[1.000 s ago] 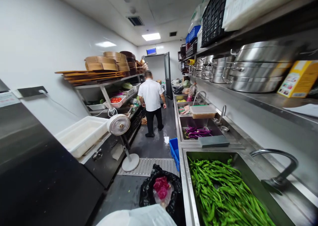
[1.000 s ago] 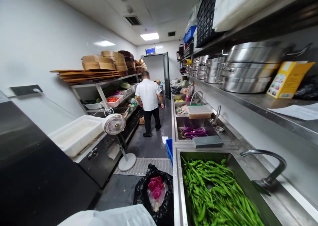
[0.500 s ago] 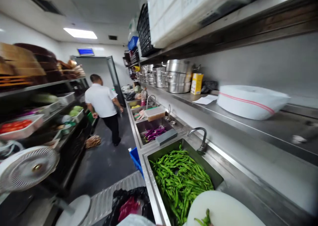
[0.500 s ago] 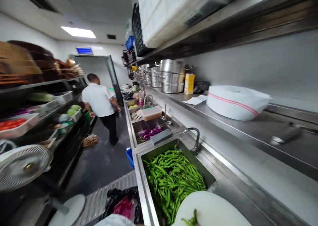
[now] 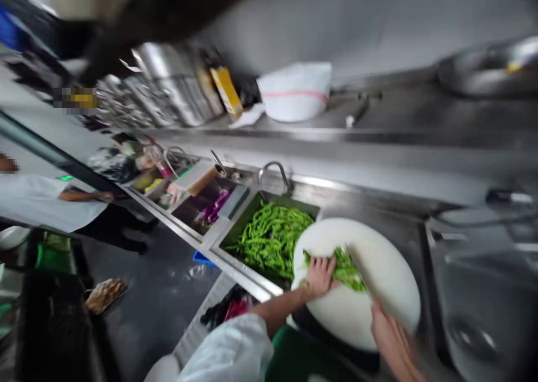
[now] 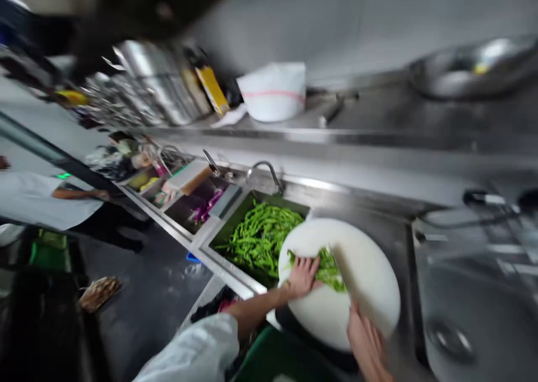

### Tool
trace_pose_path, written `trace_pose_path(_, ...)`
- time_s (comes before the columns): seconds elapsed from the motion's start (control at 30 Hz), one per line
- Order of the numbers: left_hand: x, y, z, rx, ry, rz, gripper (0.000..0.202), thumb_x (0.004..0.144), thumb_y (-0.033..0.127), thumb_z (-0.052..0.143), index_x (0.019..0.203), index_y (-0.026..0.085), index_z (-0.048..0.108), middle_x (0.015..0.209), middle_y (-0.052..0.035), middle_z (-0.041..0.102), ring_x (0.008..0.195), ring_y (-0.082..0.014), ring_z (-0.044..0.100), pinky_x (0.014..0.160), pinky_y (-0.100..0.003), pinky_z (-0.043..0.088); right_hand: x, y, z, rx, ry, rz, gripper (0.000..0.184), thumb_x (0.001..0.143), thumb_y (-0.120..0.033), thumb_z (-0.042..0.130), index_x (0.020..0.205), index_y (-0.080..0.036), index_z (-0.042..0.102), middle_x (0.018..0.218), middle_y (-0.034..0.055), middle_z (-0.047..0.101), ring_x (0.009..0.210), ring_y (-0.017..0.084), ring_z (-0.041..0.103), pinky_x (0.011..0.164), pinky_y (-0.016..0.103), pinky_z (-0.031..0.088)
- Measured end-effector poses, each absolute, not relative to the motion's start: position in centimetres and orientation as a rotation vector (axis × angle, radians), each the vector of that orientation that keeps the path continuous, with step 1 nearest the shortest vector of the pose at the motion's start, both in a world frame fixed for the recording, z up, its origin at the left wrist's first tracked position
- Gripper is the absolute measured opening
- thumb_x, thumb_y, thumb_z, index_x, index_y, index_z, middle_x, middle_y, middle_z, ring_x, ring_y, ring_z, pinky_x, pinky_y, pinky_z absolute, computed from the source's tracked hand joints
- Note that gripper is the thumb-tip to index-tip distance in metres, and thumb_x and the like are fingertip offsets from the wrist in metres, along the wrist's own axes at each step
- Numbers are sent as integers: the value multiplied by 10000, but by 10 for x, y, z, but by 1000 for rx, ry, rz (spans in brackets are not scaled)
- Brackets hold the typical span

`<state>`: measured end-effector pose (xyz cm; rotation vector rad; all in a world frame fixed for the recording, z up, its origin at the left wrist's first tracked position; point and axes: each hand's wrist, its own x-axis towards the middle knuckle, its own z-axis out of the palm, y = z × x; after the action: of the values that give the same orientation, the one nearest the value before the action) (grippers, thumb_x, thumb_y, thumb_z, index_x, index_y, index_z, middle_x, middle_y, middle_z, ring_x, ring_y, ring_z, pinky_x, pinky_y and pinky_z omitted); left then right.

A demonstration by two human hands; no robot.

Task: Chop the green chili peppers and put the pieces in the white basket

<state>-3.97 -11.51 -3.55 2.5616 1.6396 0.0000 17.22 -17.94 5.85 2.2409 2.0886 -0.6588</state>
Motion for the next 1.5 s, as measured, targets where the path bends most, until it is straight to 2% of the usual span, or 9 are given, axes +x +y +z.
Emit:
trace_pose_path(0.17, -41, -103, -43, 2614, 1586, -159, 793, 1060, 587, 340, 1676, 102, 218, 1518, -221, 522, 1373, -350, 501, 1204, -578, 337, 181, -192, 28, 2115, 1816, -685, 422, 1016, -98, 345, 1351, -80, 601, 950, 209, 784, 940, 312, 778, 795, 361, 528)
trace_pose_path(0.33, -33, -115, -45, 2557, 1671, -102, 889, 1031, 681, 325, 1685, 98, 175, 1634, -231, 401, 1461, -398, 408, 1209, -614, 306, 172, -190, 27, 2021, 1862, -714, 429, 1035, -105, 307, 1380, -75, 561, 1005, 207, 781, 976, 293, 768, 818, 338, 503)
trace_pose_path(0.53, -16, -91, -38, 2441, 1664, -190, 1204, 834, 792, 644, 1691, 113, 139, 1652, -257, 352, 1443, -435, 401, 1181, -637, 342, 191, -187, 27, 2170, 1753, -731, 402, 1101, -260, 290, 1357, -123, 566, 1001, 168, 780, 978, 276, 765, 803, 321, 492)
trace_pose_path(0.73, -10, -81, -38, 2533, 1443, -151, 930, 981, 597, 592, 1680, 148, 175, 1570, -169, 481, 1388, -316, 460, 1243, -563, 300, 182, -184, 39, 2150, 1731, -721, 399, 1085, -193, 287, 1375, -89, 541, 1014, 203, 779, 997, 289, 765, 815, 338, 494)
trace_pose_path(0.93, -16, -85, -35, 2463, 1567, -120, 1117, 880, 751, 628, 1669, 90, 198, 1534, -213, 489, 1368, -361, 470, 1222, -604, 310, 165, -180, 43, 2138, 1775, -677, 383, 1068, -153, 310, 1358, -90, 552, 1002, 197, 775, 996, 292, 765, 847, 349, 505)
trace_pose_path(1.1, -15, -86, -39, 2501, 1588, -77, 994, 951, 723, 529, 1662, 89, 247, 1521, -227, 508, 1363, -380, 471, 1201, -621, 323, 156, -176, 43, 2059, 1782, -717, 407, 1023, -61, 331, 1379, -60, 527, 1041, 204, 775, 1023, 287, 762, 857, 345, 503)
trace_pose_path(1.27, -18, -91, -44, 2478, 1594, 26, 1097, 871, 790, 598, 1660, 105, 264, 1557, -231, 470, 1402, -401, 443, 1199, -641, 317, 166, -176, 34, 2079, 1796, -716, 363, 1084, -182, 312, 1341, -108, 557, 1014, 179, 777, 1003, 286, 765, 841, 341, 508)
trace_pose_path(1.37, -29, -97, -45, 2513, 1543, 170, 826, 967, 703, 527, 1576, 151, 445, 1558, -198, 473, 1446, -394, 389, 1202, -620, 314, 176, -179, 27, 2122, 1760, -706, 357, 1106, -252, 302, 1317, -135, 567, 1004, 168, 774, 984, 271, 768, 834, 330, 505)
trace_pose_path(1.5, -32, -99, -53, 2500, 1489, 273, 378, 1073, 431, 463, 1291, 213, 682, 1373, -127, 603, 1299, -310, 502, 1158, -527, 382, 174, -185, 23, 2126, 1757, -687, 336, 1096, -223, 318, 1317, -125, 551, 1000, 169, 774, 985, 272, 767, 831, 330, 503)
